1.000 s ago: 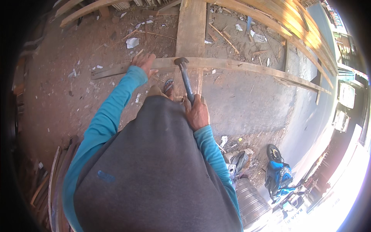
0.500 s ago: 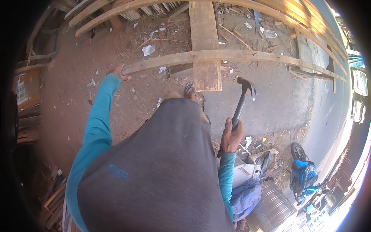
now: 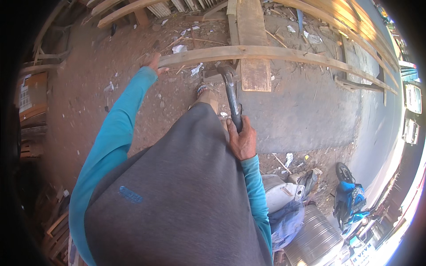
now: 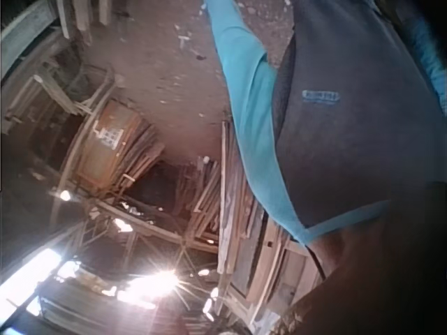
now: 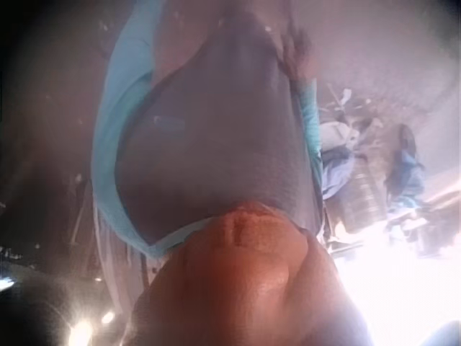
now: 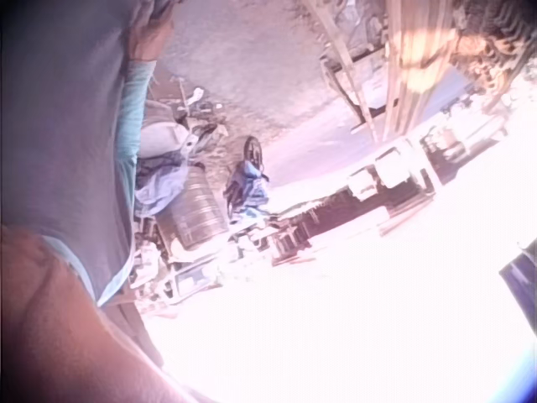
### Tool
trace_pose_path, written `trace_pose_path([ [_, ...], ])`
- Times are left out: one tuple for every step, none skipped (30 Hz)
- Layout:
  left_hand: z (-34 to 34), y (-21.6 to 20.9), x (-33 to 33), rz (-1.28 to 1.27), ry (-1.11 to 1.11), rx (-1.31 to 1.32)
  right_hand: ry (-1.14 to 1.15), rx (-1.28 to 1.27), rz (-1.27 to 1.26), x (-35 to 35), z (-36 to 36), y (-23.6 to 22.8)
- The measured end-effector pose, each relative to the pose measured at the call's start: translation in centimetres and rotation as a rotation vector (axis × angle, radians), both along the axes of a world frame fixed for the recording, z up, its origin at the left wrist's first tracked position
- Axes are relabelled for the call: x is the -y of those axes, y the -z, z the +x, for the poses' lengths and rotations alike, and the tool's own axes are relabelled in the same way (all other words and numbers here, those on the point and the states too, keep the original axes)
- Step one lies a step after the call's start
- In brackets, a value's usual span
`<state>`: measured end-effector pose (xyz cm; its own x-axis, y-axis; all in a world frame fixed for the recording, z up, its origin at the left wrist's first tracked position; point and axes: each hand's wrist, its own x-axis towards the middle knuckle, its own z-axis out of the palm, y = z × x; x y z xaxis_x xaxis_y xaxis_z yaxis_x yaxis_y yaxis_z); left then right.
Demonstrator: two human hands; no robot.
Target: The person uses pliers to pull nails out of a wooden beam and uses a hammer to knock out other nails from another piece of wood.
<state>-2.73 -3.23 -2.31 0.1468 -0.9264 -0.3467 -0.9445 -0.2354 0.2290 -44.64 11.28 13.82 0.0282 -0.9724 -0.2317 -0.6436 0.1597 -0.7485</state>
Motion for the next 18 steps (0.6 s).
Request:
trace_pose_path([
  [-0.6,-0.9,0.2,-0.014,0.026,0.041,-0.033,0.046,-0.024,0.6,0.9,-0.4],
  [-1.1,-1.7,0.1,-0.027,0.044,0.085,-0.074,0.095,-0.048,1.3,1.8,-1.0],
  [-1.0,-1.7,-0.2,-0.028,0.034,0.081,-0.096,0.168,-0.136,2.0,3.4,-2.5],
  [-0.8,-1.5,-0.5,-0.058,0.038,0.109,-0.106,0.164,-0.136,2.5,4.6,-3.4],
  [-0.7,-1.4,-0.5,-0.089,0.045,0.138,-0.13,0.175,-0.164,3.1,5.6,-4.0],
  [-0.6,-1.2,-0.7,-0.091,0.037,0.135,-0.155,0.186,-0.19,3.6,6.7,-4.3],
  [-0.6,-0.9,-1.0,-0.161,0.06,0.147,-0.144,0.225,-0.213,4.2,8.0,-4.2],
  [-0.6,-0.9,-1.0,-0.232,0.085,0.159,-0.151,0.221,-0.214,4.8,9.0,-3.5],
  [-0.6,-0.9,-1.0,-0.233,0.08,0.155,-0.155,0.157,-0.17,5.2,9.8,-2.0],
  [-0.6,-0.9,-0.9,-0.223,0.065,0.141,-0.159,0.094,-0.126,5.7,10.7,-0.3],
  [-0.8,-0.8,-1.0,-0.207,0.05,0.122,-0.152,0.076,-0.099,6.1,11.5,1.8],
  [-1.3,-1.2,-0.9,-0.207,0.046,0.109,-0.156,0.062,-0.098,6.2,12.0,3.4],
  [-1.6,-2.1,-0.5,-0.152,0.042,0.088,-0.174,-0.032,-0.058,6.4,12.2,5.0],
  [-1.9,-3.0,0.0,-0.093,0.04,0.07,-0.191,-0.122,-0.015,6.7,12.6,5.8],
  [-1.8,-3.6,-0.1,-0.083,0.022,0.07,-0.185,-0.079,-0.037,6.6,13.1,5.0],
  [-1.9,-4.0,0.1,-0.072,0.008,0.073,-0.201,-0.078,-0.03,6.9,13.5,4.1],
  [-2.0,-3.9,-0.6,-0.043,0.005,0.067,-0.157,-0.006,-0.045,6.8,14.1,1.7],
  [-2.0,-3.6,-1.4,-0.02,0.004,0.057,-0.108,0.064,-0.063,6.4,14.5,-0.2],
])
